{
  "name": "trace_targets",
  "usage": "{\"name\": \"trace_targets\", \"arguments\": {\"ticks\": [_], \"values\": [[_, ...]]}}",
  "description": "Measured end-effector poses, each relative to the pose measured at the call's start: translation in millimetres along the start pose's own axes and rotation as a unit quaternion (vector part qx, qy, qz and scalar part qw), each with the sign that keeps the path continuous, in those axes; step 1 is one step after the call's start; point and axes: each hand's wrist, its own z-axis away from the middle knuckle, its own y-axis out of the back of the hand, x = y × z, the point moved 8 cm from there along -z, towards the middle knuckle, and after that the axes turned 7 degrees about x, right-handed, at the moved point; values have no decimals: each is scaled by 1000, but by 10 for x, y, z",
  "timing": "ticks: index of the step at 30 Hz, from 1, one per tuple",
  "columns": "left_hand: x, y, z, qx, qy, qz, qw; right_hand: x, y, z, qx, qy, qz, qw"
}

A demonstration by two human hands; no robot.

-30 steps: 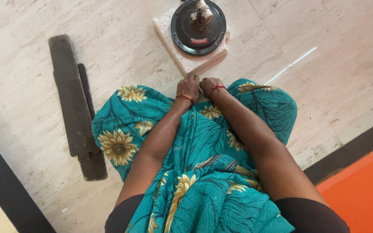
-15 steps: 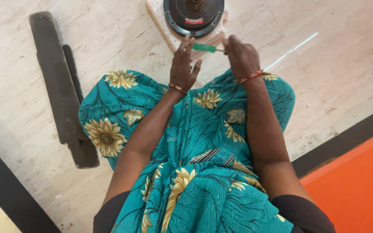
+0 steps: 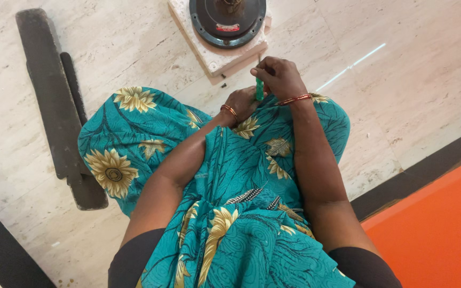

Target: The person uses a screwdriver to remove screws from the fan blade mounting points and detaches a fan blade from the motor housing. The removed blade is placed on the floor beside them.

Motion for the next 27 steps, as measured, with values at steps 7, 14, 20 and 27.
{"name": "trace_targets", "arguments": {"ticks": [7,14,20,27], "values": [[1,-344,-284,-15,-180,-204,962,344,272,-184,153,50,-144,976],[-514,-955,-280,-189,-366,-332,849,732,436,-366,171,-46,-310,934],[-633,-954,-138,-218,-387,-395,804,715,425,-415,179,-56,-325,927],[-678,-870,-34,-135,-412,-464,773,755,421,-454,187,-57,-327,925]]}}
